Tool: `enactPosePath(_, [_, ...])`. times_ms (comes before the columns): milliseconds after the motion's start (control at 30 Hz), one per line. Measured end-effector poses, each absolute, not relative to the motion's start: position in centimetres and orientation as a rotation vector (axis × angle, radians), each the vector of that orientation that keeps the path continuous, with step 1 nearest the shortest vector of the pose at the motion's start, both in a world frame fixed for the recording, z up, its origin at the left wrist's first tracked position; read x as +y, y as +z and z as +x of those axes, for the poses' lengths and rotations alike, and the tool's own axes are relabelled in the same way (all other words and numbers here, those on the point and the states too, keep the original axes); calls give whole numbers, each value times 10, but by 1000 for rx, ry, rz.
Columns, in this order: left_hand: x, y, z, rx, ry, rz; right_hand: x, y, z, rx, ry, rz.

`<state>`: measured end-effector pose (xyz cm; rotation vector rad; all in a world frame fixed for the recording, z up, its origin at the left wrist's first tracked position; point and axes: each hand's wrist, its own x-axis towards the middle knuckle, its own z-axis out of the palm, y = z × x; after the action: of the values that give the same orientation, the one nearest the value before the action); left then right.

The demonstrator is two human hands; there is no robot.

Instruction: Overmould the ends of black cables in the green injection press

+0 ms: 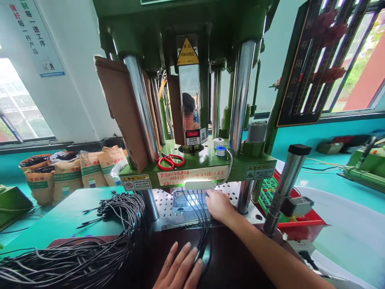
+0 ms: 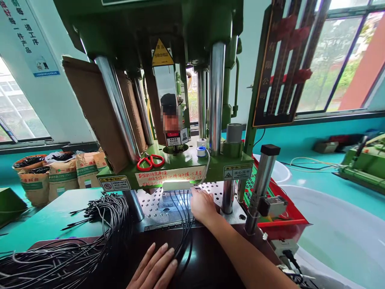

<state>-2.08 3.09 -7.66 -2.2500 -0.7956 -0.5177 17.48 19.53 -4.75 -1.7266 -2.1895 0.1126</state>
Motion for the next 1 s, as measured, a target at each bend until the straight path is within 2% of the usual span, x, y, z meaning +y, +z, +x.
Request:
enactPosePath(100, [46, -72, -23, -826, -416, -2365, 200, -46, 179, -2233, 134, -1728])
enactPosePath(333, [56, -74, -23, -1106, -488, -2487, 206, -47, 182, -2287, 152, -1716])
enactPosePath(433, [78, -57, -18, -1376, -520, -2454, 208, -48, 181, -2265, 142, -1723])
enactPosePath(567, [130, -28, -10, -1641, -270, -2516, 203, -41, 175, -2198, 72, -1729])
enactPosePath(800, [175, -21, -8, -1680, -125, -2534, 176, -36, 138, -2283, -29, -1483])
enactPosePath(1000, [180, -18, -24, -1657, -100, -2565, 181, -39, 110, -2269, -102, -1530])
